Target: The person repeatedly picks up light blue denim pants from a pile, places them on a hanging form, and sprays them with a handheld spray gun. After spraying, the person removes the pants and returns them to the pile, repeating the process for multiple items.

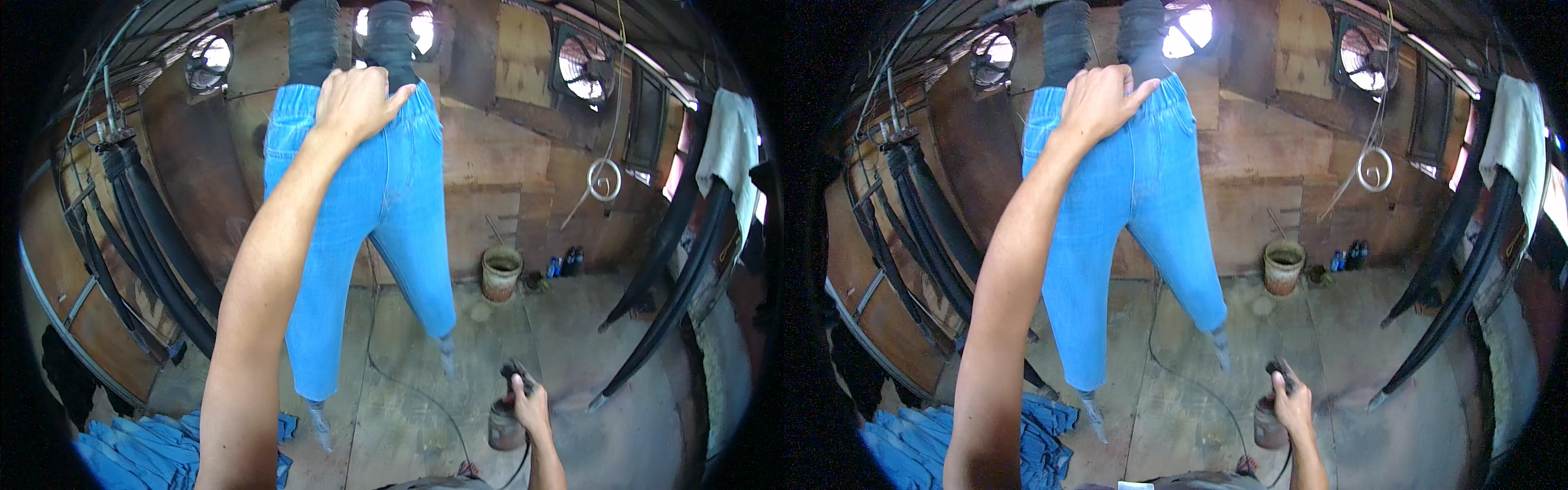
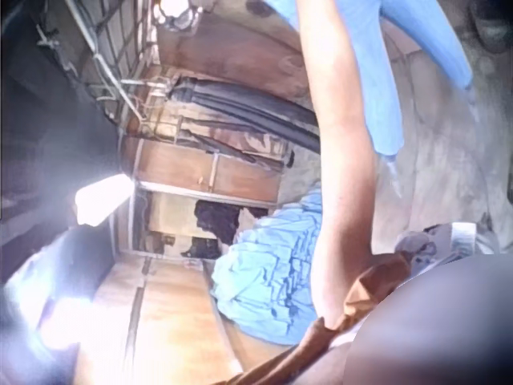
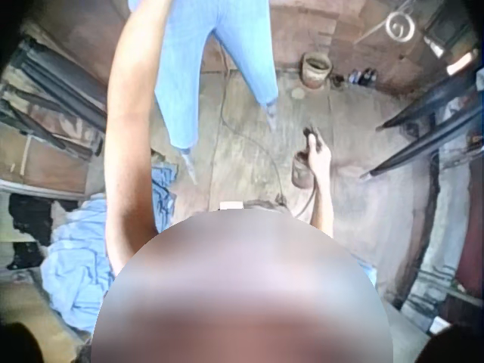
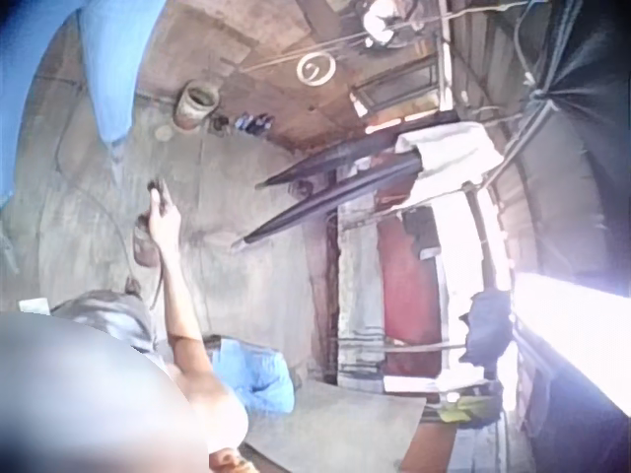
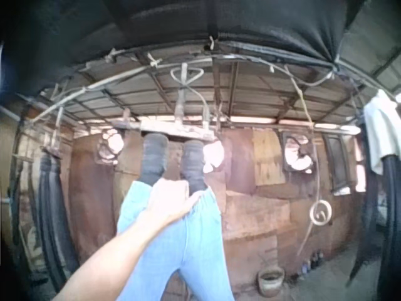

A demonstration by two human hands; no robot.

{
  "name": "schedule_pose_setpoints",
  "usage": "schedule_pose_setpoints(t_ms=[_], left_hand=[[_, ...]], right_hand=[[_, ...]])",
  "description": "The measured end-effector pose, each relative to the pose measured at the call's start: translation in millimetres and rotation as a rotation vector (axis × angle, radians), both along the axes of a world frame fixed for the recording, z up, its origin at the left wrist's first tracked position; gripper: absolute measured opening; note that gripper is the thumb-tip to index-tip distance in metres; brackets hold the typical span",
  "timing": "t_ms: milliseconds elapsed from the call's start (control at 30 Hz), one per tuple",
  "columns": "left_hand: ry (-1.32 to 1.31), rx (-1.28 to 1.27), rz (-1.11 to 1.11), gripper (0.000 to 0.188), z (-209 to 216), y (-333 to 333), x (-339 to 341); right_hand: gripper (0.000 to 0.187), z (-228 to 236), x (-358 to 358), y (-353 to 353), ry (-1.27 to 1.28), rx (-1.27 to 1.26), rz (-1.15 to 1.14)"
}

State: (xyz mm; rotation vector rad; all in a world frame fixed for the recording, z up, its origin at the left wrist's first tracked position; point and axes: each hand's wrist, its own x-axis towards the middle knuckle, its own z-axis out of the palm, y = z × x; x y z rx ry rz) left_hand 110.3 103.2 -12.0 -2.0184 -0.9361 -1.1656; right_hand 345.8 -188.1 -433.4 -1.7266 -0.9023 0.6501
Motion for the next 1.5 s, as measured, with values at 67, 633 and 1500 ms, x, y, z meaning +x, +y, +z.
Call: schedule_pose_setpoints(t_ms=[67,633,1500], left_hand=[[0.109,-0.009,0.012,0.05,-1,-1,1],[0.211,0.042,0.102,0.04,-6,10,27],[0.07,-0.227,-0.367,0.073,-13,39,8]], right_hand=[[0.05,16,-26,21,-0.062,0.039,0.003],[0.054,198,-10,88,-0.014,0.48,0.358],[0.035,119,20,66,-0.182,-0.105,0.205]])
